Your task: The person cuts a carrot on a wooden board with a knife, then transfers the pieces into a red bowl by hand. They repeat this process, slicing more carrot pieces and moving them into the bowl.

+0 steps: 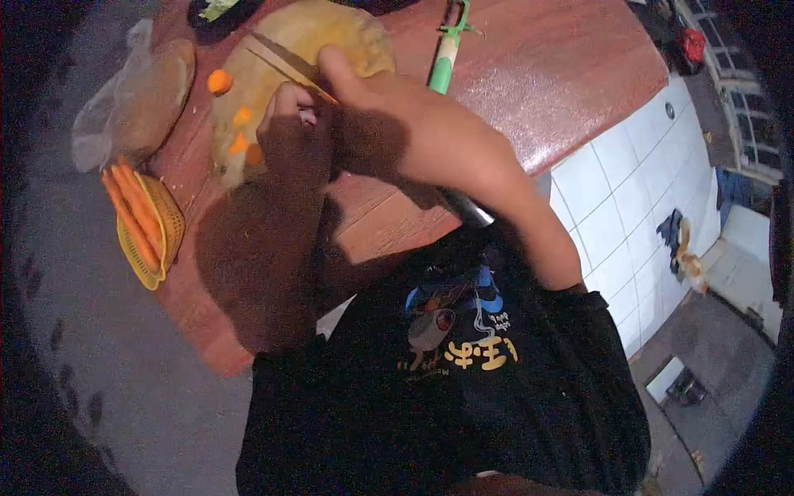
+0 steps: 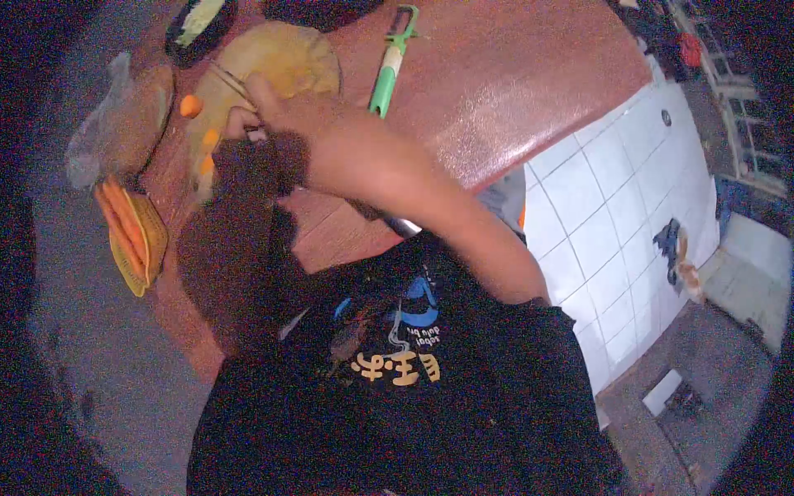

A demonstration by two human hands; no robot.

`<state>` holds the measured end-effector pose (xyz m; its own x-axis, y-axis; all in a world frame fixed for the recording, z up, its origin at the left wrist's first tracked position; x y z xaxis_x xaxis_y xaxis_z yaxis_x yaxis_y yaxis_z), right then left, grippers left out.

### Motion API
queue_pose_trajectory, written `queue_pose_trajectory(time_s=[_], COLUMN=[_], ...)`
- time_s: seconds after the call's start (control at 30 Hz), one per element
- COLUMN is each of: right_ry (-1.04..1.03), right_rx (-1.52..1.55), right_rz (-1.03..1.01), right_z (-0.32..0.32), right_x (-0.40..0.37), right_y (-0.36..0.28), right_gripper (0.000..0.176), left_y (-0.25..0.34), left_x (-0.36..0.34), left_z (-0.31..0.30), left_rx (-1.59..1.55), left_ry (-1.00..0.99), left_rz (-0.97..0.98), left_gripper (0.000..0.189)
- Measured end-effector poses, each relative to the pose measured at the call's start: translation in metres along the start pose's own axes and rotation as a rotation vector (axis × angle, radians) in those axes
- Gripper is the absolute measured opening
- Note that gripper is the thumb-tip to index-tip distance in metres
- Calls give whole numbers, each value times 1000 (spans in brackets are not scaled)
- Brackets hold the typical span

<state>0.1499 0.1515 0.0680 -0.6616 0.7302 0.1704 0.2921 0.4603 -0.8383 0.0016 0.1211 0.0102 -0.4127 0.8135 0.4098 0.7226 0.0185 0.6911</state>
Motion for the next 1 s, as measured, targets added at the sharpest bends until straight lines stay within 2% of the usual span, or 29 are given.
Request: queue_pose_trajectory(time_s=[0.03, 0.07, 0.13, 0.17, 0.27, 0.4, 0.5, 0.57, 0.7, 0.77, 0.83, 0.87, 0.93, 1.0], right_ry=[17, 9, 26, 8, 59, 85, 215, 316, 414, 452, 477, 493, 506, 527], right_rx=[-145, -157, -179, -91, -95, -179, -261, -217, -263, -453, -492, -530, -542, -551], right_rz=[-60, -83, -81, -83, -157, -297, -416, -335, -329, -299, -375, -434, -438, -434], right_z=[-4, -7, -16, -19, -30, -45, -62, -79, -106, -120, -132, -139, -152, -162], right_x=[2, 3, 8, 8, 6, 2, 2, 6, 13, 16, 16, 16, 16, 20], right_y=[2, 3, 7, 9, 11, 14, 15, 19, 19, 22, 21, 19, 21, 24], right_gripper=[46, 46, 54, 54, 50, 45, 42, 49, 46, 47, 51, 55, 54, 53], left_y=[-2, -4, -1, -1, 7, 22, 42, 56, 87, 103, 129, 139, 169, 174], left_x=[1, 2, 7, 9, 12, 17, 10, 4, -13, -8, 7, 18, 43, 73], left_z=[0, -2, -7, -11, -20, -38, -48, -53, -54, -51, -44, -42, -35, -19], left_rx=[-35, -39, -34, -37, -45, 40, 61, 63, 46, 3, -16, -22, 142, 184], left_ry=[-33, -7, 106, 128, 110, 139, 201, 267, 336, 343, 280, 301, 375, 384], left_rz=[-109, -108, 186, 188, 220, 154, 163, 181, 288, 335, 556, 565, 847, 912], left_gripper=[15, 15, 17, 17, 17, 14, 15, 15, 14, 14, 17, 17, 30, 34])
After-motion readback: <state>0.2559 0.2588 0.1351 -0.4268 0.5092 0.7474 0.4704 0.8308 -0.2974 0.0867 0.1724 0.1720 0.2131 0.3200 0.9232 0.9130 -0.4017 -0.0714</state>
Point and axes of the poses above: each hand's wrist, its own x-axis towards the middle knuckle, its own z-axis out of the palm, y = z × x, the point moved 5 cm from there along x, towards the middle knuckle, and after that the axes turned 9 degrees about y, right-handed, at the moved point
